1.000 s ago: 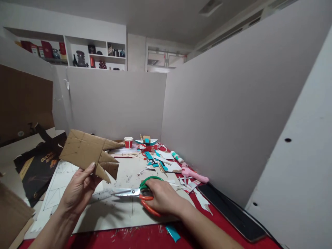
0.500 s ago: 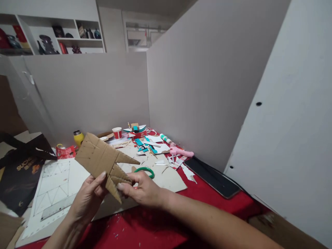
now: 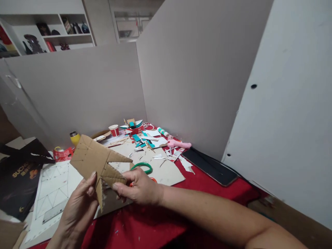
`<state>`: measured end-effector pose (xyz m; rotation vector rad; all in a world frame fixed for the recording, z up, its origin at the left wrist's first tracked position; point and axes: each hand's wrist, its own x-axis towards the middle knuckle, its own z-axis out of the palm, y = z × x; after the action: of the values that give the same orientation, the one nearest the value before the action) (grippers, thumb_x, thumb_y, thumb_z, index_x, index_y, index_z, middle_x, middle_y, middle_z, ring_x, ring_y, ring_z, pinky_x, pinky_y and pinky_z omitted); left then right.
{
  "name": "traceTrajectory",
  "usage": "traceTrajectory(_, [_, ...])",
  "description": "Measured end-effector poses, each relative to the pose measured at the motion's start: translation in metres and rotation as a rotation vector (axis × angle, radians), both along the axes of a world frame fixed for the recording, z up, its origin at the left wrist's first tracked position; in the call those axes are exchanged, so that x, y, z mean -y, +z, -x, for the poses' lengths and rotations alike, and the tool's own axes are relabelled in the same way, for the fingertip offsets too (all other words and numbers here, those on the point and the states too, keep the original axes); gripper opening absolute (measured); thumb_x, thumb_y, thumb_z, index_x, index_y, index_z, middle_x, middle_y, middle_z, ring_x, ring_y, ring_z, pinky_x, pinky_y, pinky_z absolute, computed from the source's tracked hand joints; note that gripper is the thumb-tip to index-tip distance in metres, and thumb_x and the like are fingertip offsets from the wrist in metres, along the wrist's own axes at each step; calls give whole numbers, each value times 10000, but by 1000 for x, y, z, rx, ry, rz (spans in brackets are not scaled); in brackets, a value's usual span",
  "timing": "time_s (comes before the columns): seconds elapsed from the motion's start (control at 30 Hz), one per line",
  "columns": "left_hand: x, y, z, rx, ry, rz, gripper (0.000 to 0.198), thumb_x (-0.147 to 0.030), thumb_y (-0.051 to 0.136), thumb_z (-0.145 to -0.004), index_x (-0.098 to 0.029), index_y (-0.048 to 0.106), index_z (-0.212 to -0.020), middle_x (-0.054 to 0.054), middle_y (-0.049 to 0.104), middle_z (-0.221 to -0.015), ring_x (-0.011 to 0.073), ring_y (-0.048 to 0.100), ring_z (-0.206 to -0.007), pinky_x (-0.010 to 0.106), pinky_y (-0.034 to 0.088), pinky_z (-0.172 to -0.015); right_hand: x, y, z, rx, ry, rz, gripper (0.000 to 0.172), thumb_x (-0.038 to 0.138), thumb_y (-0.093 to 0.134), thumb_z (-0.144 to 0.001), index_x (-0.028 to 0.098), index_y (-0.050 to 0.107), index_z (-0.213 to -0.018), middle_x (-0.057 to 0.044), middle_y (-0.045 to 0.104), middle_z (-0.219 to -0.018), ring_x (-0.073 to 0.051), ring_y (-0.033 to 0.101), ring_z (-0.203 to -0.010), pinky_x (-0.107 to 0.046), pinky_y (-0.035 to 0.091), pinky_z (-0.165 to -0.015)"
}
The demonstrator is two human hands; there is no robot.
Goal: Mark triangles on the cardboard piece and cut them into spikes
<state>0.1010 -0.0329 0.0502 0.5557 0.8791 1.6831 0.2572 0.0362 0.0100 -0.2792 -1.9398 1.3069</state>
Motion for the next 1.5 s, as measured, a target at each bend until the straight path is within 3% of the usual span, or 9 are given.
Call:
traceTrajectory(0.2, [1, -3, 5, -58, -57, 3, 187, -160, 806, -662, -173, 621, -636, -93, 500, -422, 84, 559, -408, 233, 564, -625, 5, -5, 4, -41, 47, 151, 420, 498, 565, -870, 127, 601, -677, -44, 624, -595, -101, 564, -466, -199, 492, -462])
traceTrajectory(0.3, [0, -3, 6, -93, -83, -4, 162, -174, 796, -683, -174, 679, -795, -63, 626, -535, 114, 642, -510, 246, 570, -671, 3, -1, 1, -87, -36, -127, 352, 403, 539, -895, 145, 615, -669, -31, 614, -579, -108, 555, -511, -204, 487, -510])
traceTrajectory(0.4, [-3, -4, 5, -124, -81, 15, 359, -184, 789, -693, -179, 676, -1034, 11, 755, -810, 173, 721, -749, 233, 571, -682, -1, 1, -3, -141, -148, -423, 267, 302, 556, -866, 163, 606, -644, -4, 554, -568, -107, 479, -549, -220, 459, -574])
traceTrajectory(0.53, [-6, -8, 4, -139, -66, 15, 578, -180, 799, -677, -202, 607, -1222, 40, 772, -959, 219, 713, -937, 246, 579, -744, -4, 1, -6, -150, -114, -314, 206, 267, 592, -831, 155, 607, -658, 44, 448, -535, -81, 376, -497, -192, 381, -486])
traceTrajectory(0.77, [3, -8, 3, -19, -151, 105, 247, -200, 830, -634, -166, 732, -858, 57, 784, -863, 238, 739, -819, 289, 602, -744, -5, 2, -5, -129, 59, -100, 171, 298, 616, -856, 137, 661, -819, 7, 591, -665, -97, 494, -588, -199, 444, -573])
traceTrajectory(0.9, [6, -3, -2, 88, -104, 138, 170, -96, 787, -624, -170, 740, -770, 33, 780, -749, 156, 728, -644, 178, 587, -630, -8, 2, -6, -144, 88, -147, 175, 280, 621, -863, 111, 667, -863, 7, 570, -699, -96, 479, -627, -193, 435, -598])
traceTrajectory(1.17, [10, -3, 2, 54, -116, 91, 343, -73, 746, -665, -231, 741, -970, 7, 788, -786, 182, 742, -708, 263, 601, -767, -7, 8, -9, -147, 115, -152, 228, 315, 612, -874, 101, 659, -812, 11, 548, -649, -85, 452, -582, -188, 453, -578])
traceTrajectory(1.3, [11, -7, 8, -5, -120, 91, 271, -115, 787, -657, -235, 747, -897, -4, 785, -810, 175, 739, -746, 239, 597, -743, -9, 7, -7, -157, 130, -174, 176, 281, 609, -868, 117, 662, -833, 11, 563, -652, -88, 485, -575, -178, 455, -566])
traceTrajectory(1.5, [5, -4, 1, -33, -93, 205, 246, -166, 815, -627, -147, 730, -858, 50, 774, -814, 207, 730, -725, 282, 607, -692, -13, -3, -4, -265, -11, -345, 177, 306, 595, -865, 166, 656, -955, 41, 557, -611, -77, 420, -514, -160, 417, -523])
